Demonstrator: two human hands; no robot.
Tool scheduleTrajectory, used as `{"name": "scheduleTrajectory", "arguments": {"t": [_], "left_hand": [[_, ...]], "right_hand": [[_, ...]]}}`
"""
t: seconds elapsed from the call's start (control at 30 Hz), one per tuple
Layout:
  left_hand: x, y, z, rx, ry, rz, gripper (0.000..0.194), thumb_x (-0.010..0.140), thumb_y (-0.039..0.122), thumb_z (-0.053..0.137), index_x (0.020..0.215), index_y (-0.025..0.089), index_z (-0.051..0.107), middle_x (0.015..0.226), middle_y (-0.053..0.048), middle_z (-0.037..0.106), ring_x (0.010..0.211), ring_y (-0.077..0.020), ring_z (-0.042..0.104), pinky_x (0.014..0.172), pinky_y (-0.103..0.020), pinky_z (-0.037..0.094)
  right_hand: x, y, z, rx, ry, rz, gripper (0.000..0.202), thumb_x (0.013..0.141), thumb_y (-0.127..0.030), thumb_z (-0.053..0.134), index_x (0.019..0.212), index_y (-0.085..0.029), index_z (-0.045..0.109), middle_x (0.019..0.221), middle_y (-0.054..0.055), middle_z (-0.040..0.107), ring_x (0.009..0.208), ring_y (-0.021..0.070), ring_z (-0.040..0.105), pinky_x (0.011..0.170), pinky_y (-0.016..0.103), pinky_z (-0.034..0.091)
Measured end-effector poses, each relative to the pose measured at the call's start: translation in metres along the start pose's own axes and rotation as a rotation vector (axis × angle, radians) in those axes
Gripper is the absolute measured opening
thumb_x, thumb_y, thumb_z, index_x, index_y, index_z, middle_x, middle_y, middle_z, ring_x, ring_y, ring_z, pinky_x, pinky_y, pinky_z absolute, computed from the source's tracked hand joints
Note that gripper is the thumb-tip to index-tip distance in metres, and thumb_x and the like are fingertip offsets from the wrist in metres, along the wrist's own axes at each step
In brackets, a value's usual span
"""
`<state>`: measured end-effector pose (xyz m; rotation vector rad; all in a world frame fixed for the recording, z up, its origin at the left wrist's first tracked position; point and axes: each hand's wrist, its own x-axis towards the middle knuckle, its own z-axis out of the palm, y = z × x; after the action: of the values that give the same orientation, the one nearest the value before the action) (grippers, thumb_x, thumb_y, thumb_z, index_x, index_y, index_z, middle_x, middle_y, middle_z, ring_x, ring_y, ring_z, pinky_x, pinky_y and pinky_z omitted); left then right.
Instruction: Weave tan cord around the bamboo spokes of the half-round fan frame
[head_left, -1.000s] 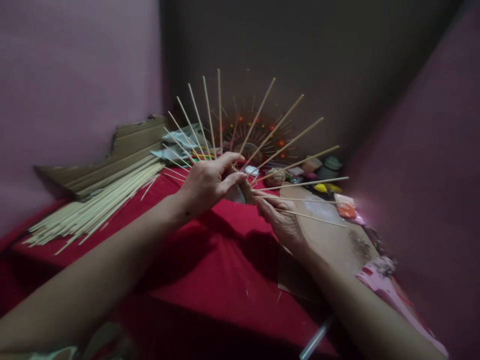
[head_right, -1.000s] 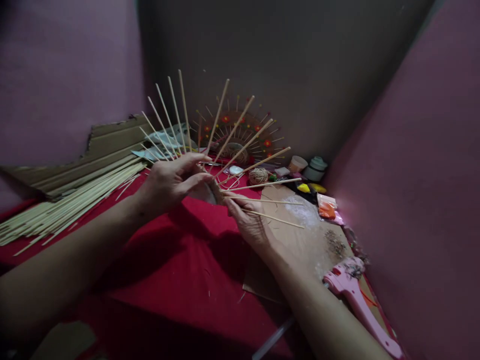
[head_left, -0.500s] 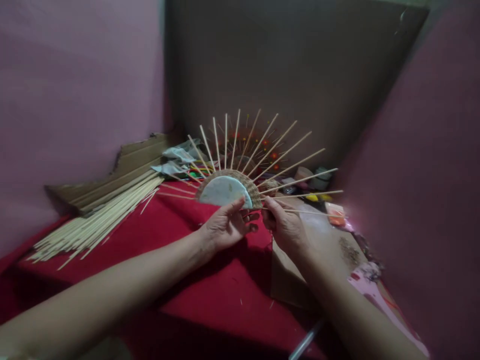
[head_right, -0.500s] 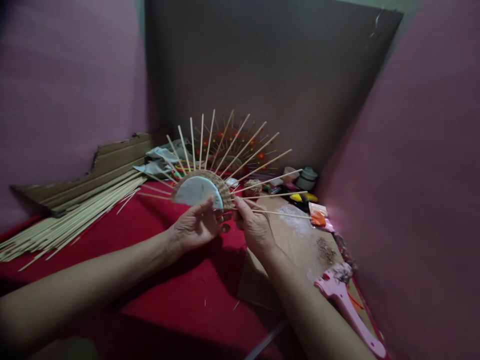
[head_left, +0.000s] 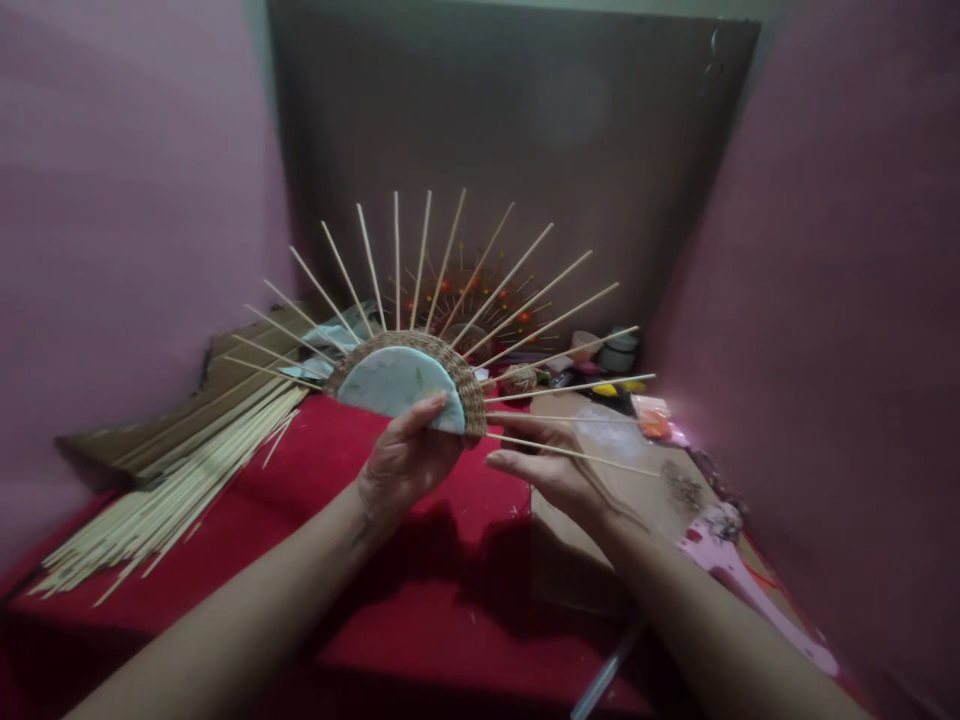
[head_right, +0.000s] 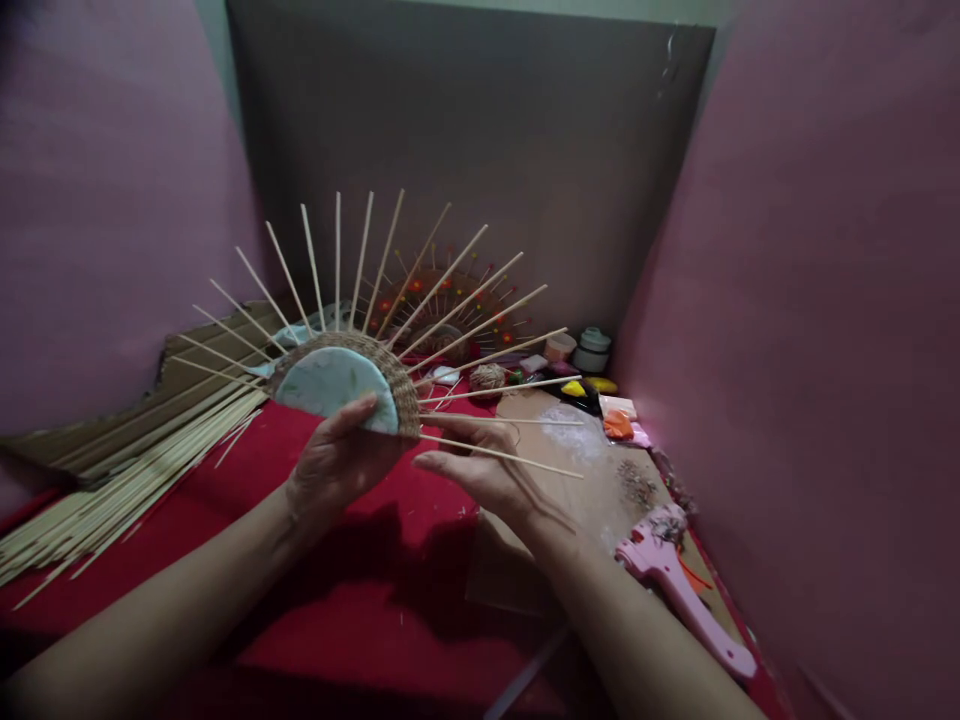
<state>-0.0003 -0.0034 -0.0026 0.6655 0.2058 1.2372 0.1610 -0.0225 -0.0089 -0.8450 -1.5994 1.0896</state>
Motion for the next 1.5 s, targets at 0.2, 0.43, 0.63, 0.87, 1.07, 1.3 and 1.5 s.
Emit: {"name": "scheduleTrajectory", "arguments": {"t": [0.2, 0.43, 0.63, 0.87, 1.07, 1.3, 1.5], "left_hand": [[-0.002, 0.002, 0.000, -0.044, 0.020, 0.001, 0.013, 0.077, 0.009, 0.054, 0.082, 0.012, 0.065, 0.084, -0.006, 0.069, 0.072, -0.0156, 0.062, 0.070, -0.032, 0.053], [-0.003, 0.009, -0.002, -0.031, 0.044, 0.013, 0.016, 0.079, 0.007, 0.050, 0.082, 0.012, 0.064, 0.086, -0.008, 0.069, 0.072, -0.0168, 0.063, 0.064, -0.030, 0.053], [0.000, 0.013, -0.008, -0.053, 0.150, 0.040, 0.018, 0.081, 0.006, 0.047, 0.083, 0.014, 0.063, 0.082, -0.005, 0.068, 0.071, -0.0165, 0.063, 0.060, -0.031, 0.052], [0.006, 0.017, -0.010, -0.036, 0.207, 0.051, 0.012, 0.078, 0.006, 0.051, 0.081, 0.014, 0.061, 0.080, -0.004, 0.067, 0.065, -0.0152, 0.061, 0.057, -0.029, 0.049], [0.006, 0.022, -0.011, -0.036, 0.238, 0.072, 0.014, 0.076, 0.004, 0.051, 0.082, 0.014, 0.059, 0.080, -0.004, 0.067, 0.067, -0.0152, 0.061, 0.058, -0.028, 0.049], [0.009, 0.024, -0.013, 0.009, 0.225, 0.077, 0.017, 0.079, 0.005, 0.047, 0.086, 0.013, 0.060, 0.083, -0.008, 0.067, 0.068, -0.0158, 0.061, 0.056, -0.027, 0.049], [0.010, 0.029, -0.015, 0.007, 0.220, 0.096, 0.020, 0.081, 0.004, 0.045, 0.088, 0.014, 0.061, 0.082, -0.007, 0.067, 0.070, -0.0163, 0.062, 0.059, -0.028, 0.051]], "right_hand": [[0.000, -0.002, -0.002, -0.048, 0.063, 0.036, 0.024, 0.076, -0.032, 0.059, 0.095, -0.023, 0.071, 0.066, -0.002, 0.061, 0.057, 0.0096, 0.045, 0.055, 0.024, 0.035], [0.005, 0.007, -0.010, -0.022, 0.130, 0.128, 0.022, 0.074, -0.037, 0.062, 0.081, -0.019, 0.071, 0.063, -0.002, 0.056, 0.055, 0.0080, 0.040, 0.052, 0.024, 0.029], [0.014, 0.009, -0.041, 0.144, 0.218, 0.047, 0.016, 0.065, -0.032, 0.070, 0.067, -0.017, 0.066, 0.056, -0.003, 0.052, 0.049, 0.0058, 0.036, 0.047, 0.023, 0.024], [0.018, 0.001, -0.069, 0.343, 0.265, 0.005, 0.016, 0.060, -0.027, 0.073, 0.057, -0.016, 0.061, 0.044, -0.006, 0.041, 0.041, 0.0039, 0.030, 0.042, 0.023, 0.017], [0.015, -0.003, -0.076, 0.399, 0.286, -0.041, 0.013, 0.059, -0.027, 0.071, 0.059, -0.017, 0.062, 0.052, -0.003, 0.047, 0.042, 0.0040, 0.030, 0.042, 0.023, 0.016], [0.016, -0.001, -0.079, 0.354, 0.277, -0.082, 0.013, 0.059, -0.026, 0.072, 0.057, -0.018, 0.061, 0.050, -0.004, 0.044, 0.042, 0.0046, 0.029, 0.044, 0.024, 0.017], [0.017, 0.003, -0.082, 0.360, 0.259, -0.088, 0.012, 0.062, -0.023, 0.071, 0.057, -0.017, 0.061, 0.046, -0.005, 0.040, 0.042, 0.0041, 0.029, 0.043, 0.023, 0.016]]}}
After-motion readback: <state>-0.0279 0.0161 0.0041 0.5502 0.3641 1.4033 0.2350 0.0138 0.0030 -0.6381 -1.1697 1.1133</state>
